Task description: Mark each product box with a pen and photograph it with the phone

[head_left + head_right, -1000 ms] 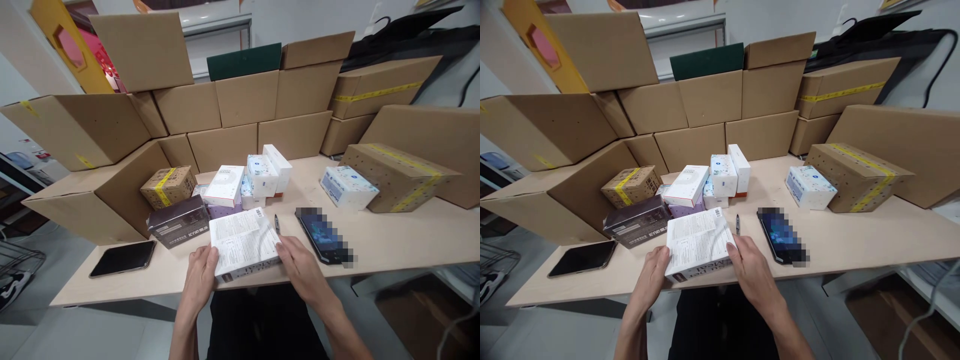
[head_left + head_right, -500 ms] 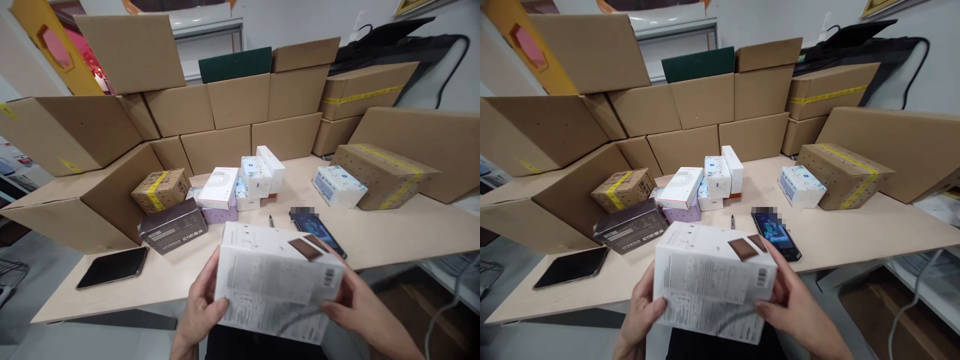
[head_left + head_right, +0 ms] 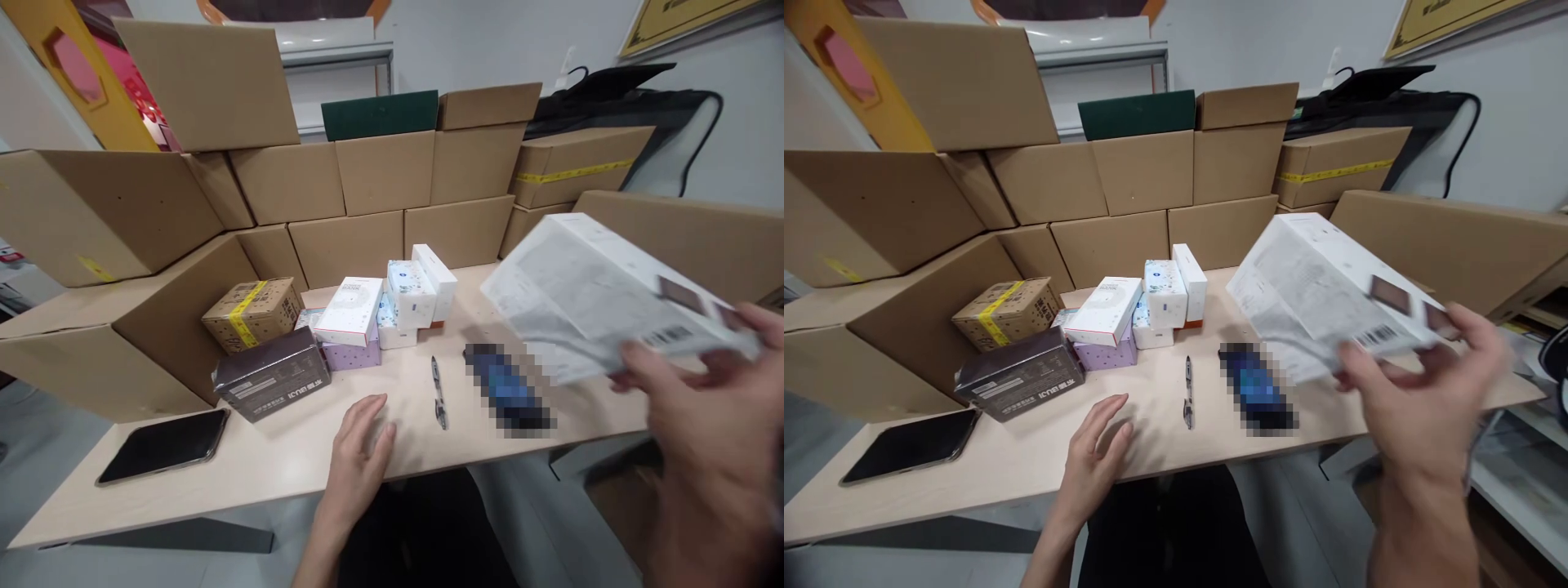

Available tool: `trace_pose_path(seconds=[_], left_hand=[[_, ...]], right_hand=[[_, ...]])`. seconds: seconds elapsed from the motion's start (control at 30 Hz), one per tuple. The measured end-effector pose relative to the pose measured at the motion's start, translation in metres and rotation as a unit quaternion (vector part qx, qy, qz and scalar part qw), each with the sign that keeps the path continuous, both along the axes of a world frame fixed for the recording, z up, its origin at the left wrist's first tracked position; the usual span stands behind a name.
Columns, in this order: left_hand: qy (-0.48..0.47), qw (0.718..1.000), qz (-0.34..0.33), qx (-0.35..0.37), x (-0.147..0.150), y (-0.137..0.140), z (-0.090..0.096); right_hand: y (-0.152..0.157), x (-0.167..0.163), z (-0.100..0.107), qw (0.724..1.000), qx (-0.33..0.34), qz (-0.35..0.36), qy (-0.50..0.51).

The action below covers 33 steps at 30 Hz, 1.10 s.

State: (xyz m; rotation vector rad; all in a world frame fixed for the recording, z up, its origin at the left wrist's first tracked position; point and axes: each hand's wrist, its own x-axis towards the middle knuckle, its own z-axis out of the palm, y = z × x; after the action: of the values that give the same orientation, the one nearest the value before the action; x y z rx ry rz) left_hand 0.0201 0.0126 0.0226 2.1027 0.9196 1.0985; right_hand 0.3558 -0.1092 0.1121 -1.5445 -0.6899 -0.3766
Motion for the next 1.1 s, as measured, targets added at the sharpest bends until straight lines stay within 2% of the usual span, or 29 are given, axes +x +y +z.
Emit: trace_pose_path(seconds=[0.07,0.13,0.2,0.27,0.4,0.57,0.7,0.8,0.87,0.9,1.0,1.1], left_hand=[[0.003,0.999,0.023,0.027,0.003,0.004,-0.008],[0.007,0.999,0.031,0.041,0.005,0.006,-0.014],[0.012,0.998,0.034,0.045,0.004,0.007,-0.017],[0.018,0.998,0.035,0.047,0.003,0.007,-0.018],[0.033,0.998,0.029,0.054,0.002,0.007,-0.017],[0.049,0.996,0.012,0.077,0.004,0.008,-0.015],[0.052,0.995,0.005,0.090,0.005,0.008,-0.013],[0.056,0.994,-0.001,0.090,0.005,0.007,-0.012],[0.061,0.994,-0.003,0.089,0.005,0.007,-0.012],[0.064,0.994,-0.003,0.089,0.005,0.007,-0.012],[0.073,0.994,0.002,0.086,0.005,0.007,-0.014],[0.074,0.994,0.003,0.085,0.004,0.007,-0.014]], right_hand=[[0.039,0.009,0.006,0.999,-0.011,0.014,0.038],[0.074,0.018,0.004,0.997,-0.068,0.014,0.032],[0.104,0.026,-0.007,0.989,-0.146,-0.013,-0.015],[0.125,0.033,-0.022,0.983,-0.180,-0.006,-0.025],[0.147,0.039,-0.046,0.975,-0.221,0.013,-0.020],[0.144,0.045,-0.049,0.969,-0.243,0.012,-0.031],[0.132,0.036,-0.035,0.963,-0.264,0.008,-0.058],[0.127,0.013,-0.012,0.962,-0.243,0.013,-0.122],[0.131,-0.008,0.008,0.959,-0.223,0.052,-0.165],[0.137,-0.018,0.018,0.953,-0.233,0.078,-0.178],[0.161,-0.039,0.041,0.911,-0.343,0.144,-0.180],[0.186,-0.044,0.048,0.896,-0.382,0.153,-0.165]])
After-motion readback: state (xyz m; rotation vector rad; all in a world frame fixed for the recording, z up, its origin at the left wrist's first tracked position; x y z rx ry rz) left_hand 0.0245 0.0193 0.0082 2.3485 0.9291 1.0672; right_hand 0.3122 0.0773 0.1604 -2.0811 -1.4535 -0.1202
